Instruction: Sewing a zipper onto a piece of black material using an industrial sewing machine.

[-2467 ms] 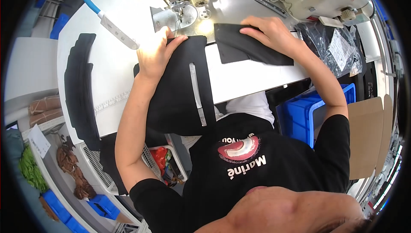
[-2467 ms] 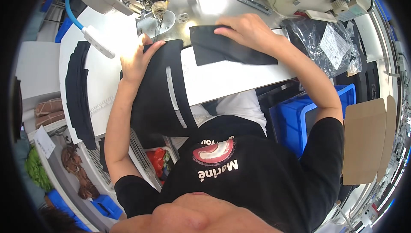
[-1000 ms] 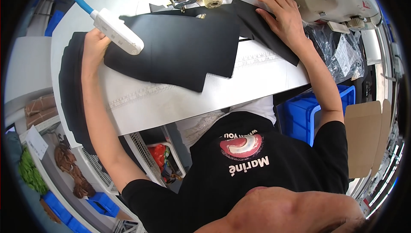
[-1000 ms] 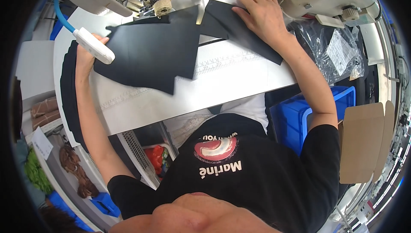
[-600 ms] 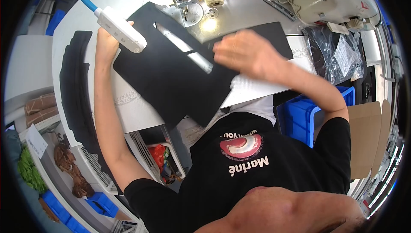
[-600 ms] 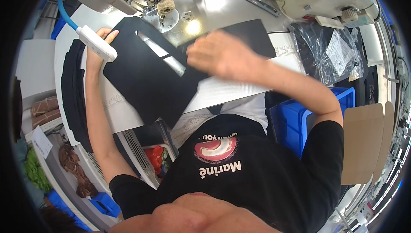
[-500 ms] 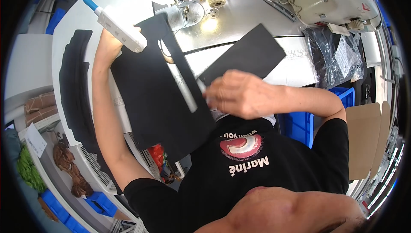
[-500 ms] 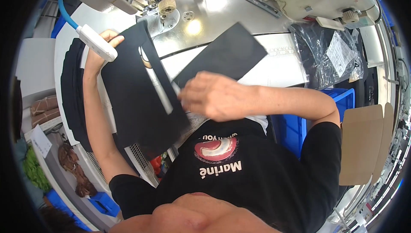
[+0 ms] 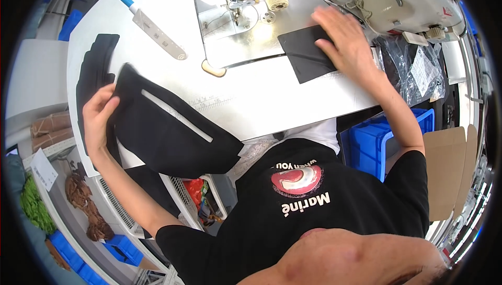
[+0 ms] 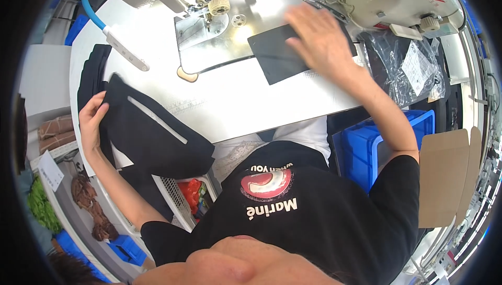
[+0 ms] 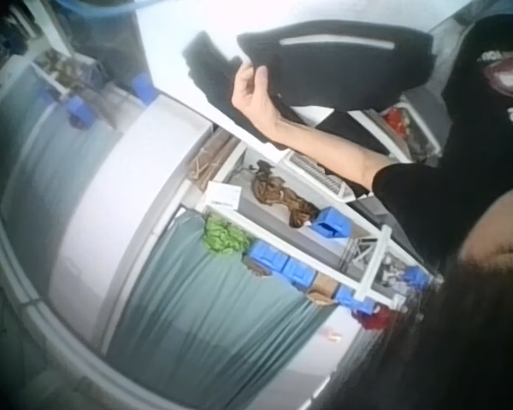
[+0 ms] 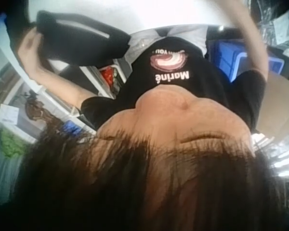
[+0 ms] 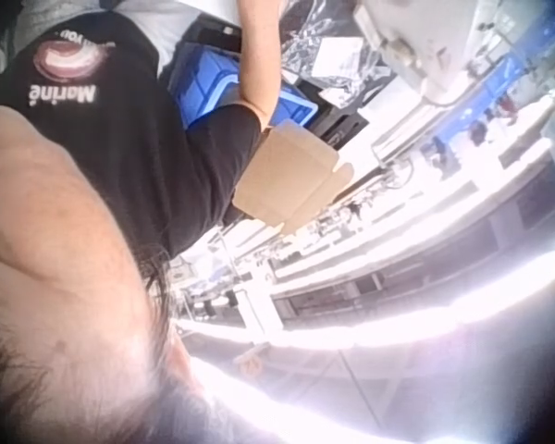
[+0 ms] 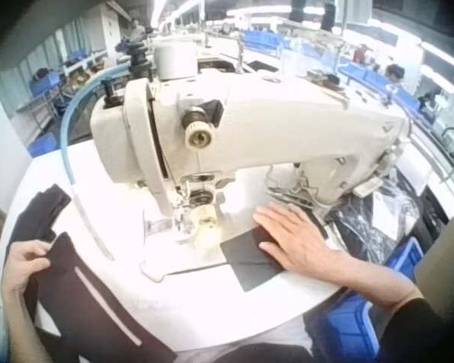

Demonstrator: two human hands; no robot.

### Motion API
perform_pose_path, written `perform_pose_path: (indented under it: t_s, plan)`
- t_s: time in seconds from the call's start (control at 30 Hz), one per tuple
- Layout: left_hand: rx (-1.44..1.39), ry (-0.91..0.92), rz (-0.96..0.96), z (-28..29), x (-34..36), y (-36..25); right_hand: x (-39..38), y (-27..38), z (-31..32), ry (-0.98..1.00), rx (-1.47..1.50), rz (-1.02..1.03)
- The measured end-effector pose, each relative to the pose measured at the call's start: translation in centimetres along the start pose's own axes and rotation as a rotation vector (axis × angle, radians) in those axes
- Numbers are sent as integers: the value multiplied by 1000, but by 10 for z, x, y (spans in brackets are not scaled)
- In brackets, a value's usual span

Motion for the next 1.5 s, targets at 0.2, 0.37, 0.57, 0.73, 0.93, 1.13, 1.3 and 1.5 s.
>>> perform_pose_path:
  t_s: [0.2,0.37,0.57,0.73,0.93,1.13,1.3,1.5]
  plan:
    - [-245,766,-165,-69,4,-56,92,123,-36,146,10,481]
    - [172,519,-98,-138,45,-55,139,114,-35,233,733,381]
    - [276,151,-498,-176,90,-38,38,30,5,-70,560,165]
    - [235,124,-245,-184,120,-31,-23,-14,6,-167,349,151]
    - [281,-15,-172,-183,138,-26,-31,-22,-2,-246,304,17]
    - [334,-32,-190,-181,148,-18,-26,-22,3,-248,286,5]
    - [345,-30,-347,-179,150,-14,-28,-24,0,-267,296,-21]
    - [718,-97,-270,-171,147,-4,-41,-44,8,-172,607,-35]
Point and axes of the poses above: each hand's wrist, its own x-axis towards the middle knuckle, its own z-axis out of the back of the hand, y = z × x, the point moved 2 cm from there along x, towards the middle knuckle, and after that the axes turned 8 degrees about y, right-handed, at the moved point
